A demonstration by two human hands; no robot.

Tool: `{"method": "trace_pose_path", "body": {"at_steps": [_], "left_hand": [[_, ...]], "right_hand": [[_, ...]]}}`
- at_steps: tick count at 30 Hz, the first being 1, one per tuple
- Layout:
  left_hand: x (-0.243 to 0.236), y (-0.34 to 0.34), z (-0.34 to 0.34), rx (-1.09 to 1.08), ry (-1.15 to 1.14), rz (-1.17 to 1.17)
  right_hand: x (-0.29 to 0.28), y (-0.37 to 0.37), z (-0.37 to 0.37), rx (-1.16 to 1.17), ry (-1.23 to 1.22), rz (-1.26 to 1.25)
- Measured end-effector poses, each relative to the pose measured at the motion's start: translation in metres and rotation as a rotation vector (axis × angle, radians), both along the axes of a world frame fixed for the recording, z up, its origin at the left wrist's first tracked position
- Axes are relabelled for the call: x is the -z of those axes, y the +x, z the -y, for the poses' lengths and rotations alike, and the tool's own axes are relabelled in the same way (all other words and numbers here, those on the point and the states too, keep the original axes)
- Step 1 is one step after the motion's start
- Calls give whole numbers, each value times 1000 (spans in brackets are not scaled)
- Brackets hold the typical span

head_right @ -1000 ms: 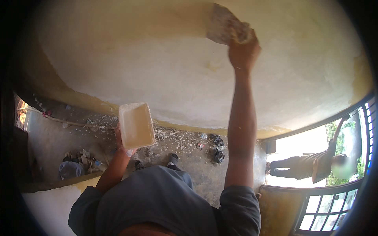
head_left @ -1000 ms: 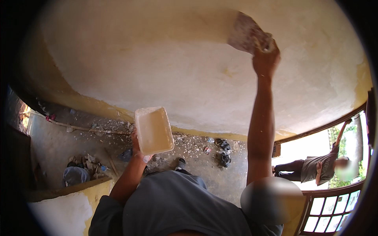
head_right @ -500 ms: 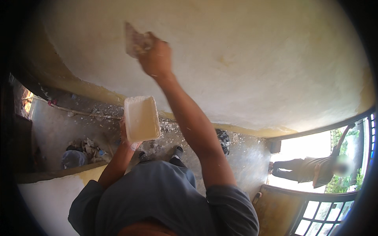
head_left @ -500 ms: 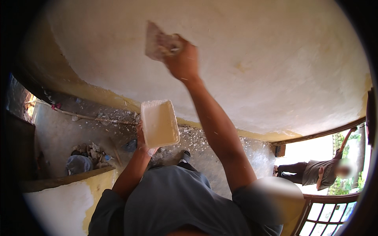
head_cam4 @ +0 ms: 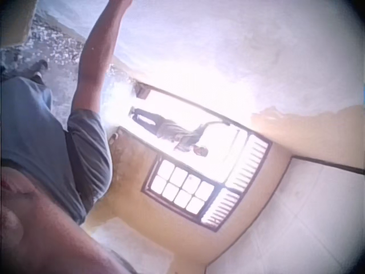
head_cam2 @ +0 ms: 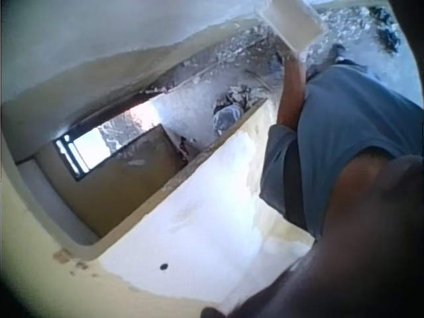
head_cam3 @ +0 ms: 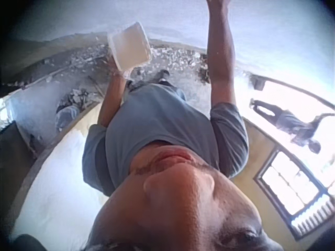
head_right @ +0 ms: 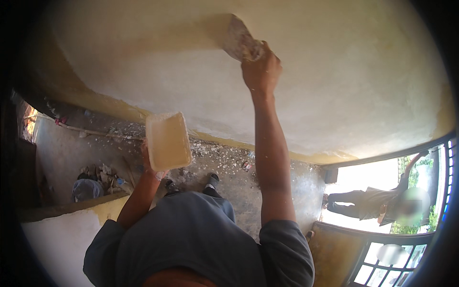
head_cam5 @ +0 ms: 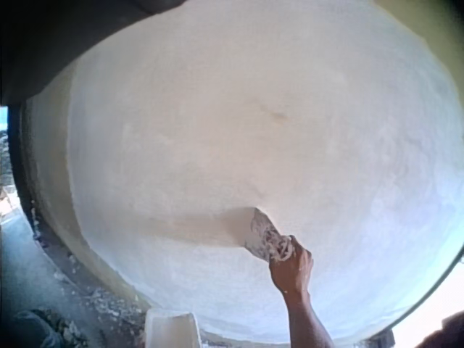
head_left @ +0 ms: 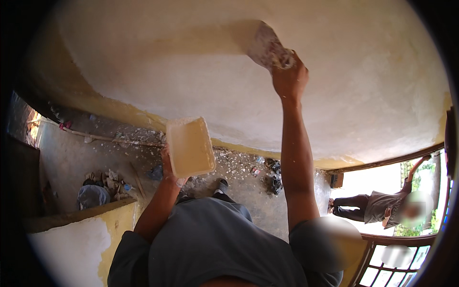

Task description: The person applies a patching compound to a damaged wall using a small putty knife. They pick up the compound from a small plastic container and spread it over the wall surface with repeated smoothing motions.

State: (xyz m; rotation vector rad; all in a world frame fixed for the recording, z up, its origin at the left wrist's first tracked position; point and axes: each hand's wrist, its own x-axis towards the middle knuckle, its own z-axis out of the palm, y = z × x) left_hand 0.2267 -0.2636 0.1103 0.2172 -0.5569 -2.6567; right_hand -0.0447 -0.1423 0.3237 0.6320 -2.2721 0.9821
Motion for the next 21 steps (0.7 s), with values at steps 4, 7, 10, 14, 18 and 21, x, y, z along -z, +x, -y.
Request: {"method": "trace_pose_path", "body": {"at_steps": [4,7,10,14,18,21], "left_hand": [[0,-1,-3,56,109,-5],[1,-4,-2,59,109,-12],[-5,-7,-4,59,37,-79],[-9,-9,-8,97,95,-112],[1,-7,-7,69,112,-67],[7,-1,-11,157,296,55]], "right_hand": [[-10,-4,-62,156,44,-51],[-18,-27,-133,234,-105,-66],[-33,28,-146,211,-194,47],[30,82,-105,-605,-2,163],[75,106,-61,-948,501,-216],[105,111,-51,-964,622,-230]]}}
